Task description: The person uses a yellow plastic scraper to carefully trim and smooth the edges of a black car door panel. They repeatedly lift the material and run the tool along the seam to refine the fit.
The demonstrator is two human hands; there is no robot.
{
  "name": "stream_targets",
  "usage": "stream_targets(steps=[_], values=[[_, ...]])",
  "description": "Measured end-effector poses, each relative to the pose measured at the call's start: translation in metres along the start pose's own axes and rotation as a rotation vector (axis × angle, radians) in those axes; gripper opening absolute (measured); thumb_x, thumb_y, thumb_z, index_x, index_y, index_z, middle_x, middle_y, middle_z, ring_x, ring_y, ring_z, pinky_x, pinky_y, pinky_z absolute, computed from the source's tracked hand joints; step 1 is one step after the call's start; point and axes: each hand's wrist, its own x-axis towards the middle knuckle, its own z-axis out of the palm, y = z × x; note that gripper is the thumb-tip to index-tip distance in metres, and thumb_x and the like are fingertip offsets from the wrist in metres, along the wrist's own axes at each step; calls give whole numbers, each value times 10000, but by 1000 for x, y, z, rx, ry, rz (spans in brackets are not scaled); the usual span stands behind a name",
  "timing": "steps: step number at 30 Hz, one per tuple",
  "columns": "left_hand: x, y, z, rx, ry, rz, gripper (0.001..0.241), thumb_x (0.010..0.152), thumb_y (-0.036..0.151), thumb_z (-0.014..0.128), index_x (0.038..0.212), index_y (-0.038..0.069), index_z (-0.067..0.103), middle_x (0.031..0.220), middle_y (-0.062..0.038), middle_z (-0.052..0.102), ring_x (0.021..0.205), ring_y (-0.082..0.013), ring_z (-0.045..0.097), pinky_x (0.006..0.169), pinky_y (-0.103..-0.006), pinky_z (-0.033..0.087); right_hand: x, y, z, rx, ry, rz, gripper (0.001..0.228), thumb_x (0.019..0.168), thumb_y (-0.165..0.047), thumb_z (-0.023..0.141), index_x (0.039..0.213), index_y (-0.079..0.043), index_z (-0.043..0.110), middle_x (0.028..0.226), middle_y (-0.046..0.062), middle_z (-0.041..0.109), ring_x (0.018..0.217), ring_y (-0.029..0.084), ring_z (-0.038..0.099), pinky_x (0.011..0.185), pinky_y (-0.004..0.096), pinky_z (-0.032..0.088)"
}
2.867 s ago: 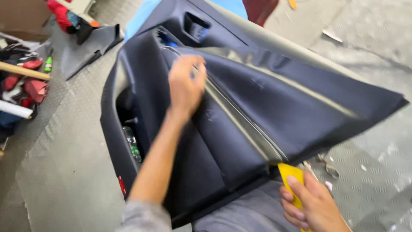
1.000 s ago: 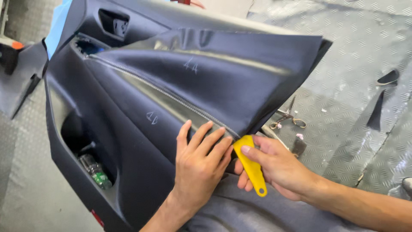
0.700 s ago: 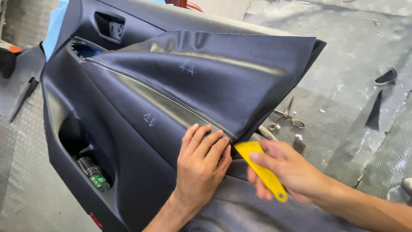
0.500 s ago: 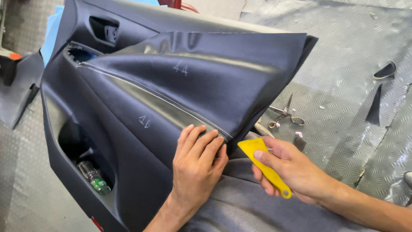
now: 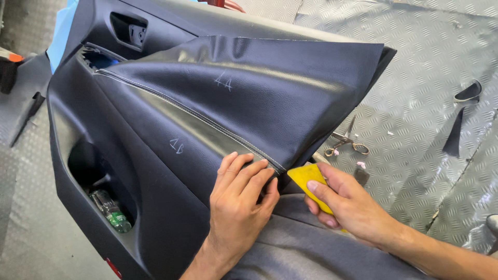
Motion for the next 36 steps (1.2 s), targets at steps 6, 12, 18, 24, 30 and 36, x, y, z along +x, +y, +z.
stream_targets(steps=[6, 12, 18, 24, 30, 36], values=[[-2, -1, 1, -2, -1, -5, 205, 803, 26, 798, 985, 4, 707, 1051, -122, 725, 1088, -320, 684, 1072, -510, 492, 8, 3, -1, 51, -3, 6, 327, 987, -217, 483, 1289, -93, 485, 683, 45, 528, 433, 76, 376, 377, 233, 307], [-1, 1, 4, -20, 5, -18, 224, 802, 17, 788, 1009, -2, 703, 1058, -123, 721, 1082, -315, 675, 1063, -500, 492, 12, 7, 5, 52, -5, -72, 160, 1021, -179, 502, 1102, -42, 514, 704, 45, 510, 464, 67, 366, 389, 233, 312], [3, 1, 4, -38, 5, 3, 243, 804, 14, 783, 1033, -2, 703, 1058, -118, 720, 1076, -313, 673, 1061, -497, 491, 16, 10, 10, -79, 67, -101, 100, 1016, -188, 505, 1038, -90, 505, 674, 37, 497, 430, 87, 352, 369, 255, 286], [11, -20, -23, -302, 53, -68, 271, 793, 102, 836, 1021, 27, 711, 1100, -128, 726, 1063, -307, 722, 1024, -427, 535, 14, 19, -1, 33, 93, 13, 141, 987, -242, 514, 1042, -113, 526, 680, 53, 504, 410, 105, 347, 358, 272, 268], [90, -210, -45, 296, 301, -211, 242, 906, 204, 741, 1054, 15, 711, 1065, -190, 698, 1016, -393, 644, 916, -455, 490, 31, 45, -29, -116, 152, -79, 240, 990, -279, 572, 1074, -64, 507, 712, 115, 609, 372, 151, 421, 338, 299, 307], [140, -364, -56, 403, -281, -752, 740, 960, 683, 369, 1207, 69, 700, 1255, -254, 648, 1234, -447, 568, 1065, -548, 380, 30, 35, -34, -142, 149, -79, 346, 979, -232, 602, 1274, -52, 578, 944, 185, 757, 370, 148, 464, 342, 280, 379]])
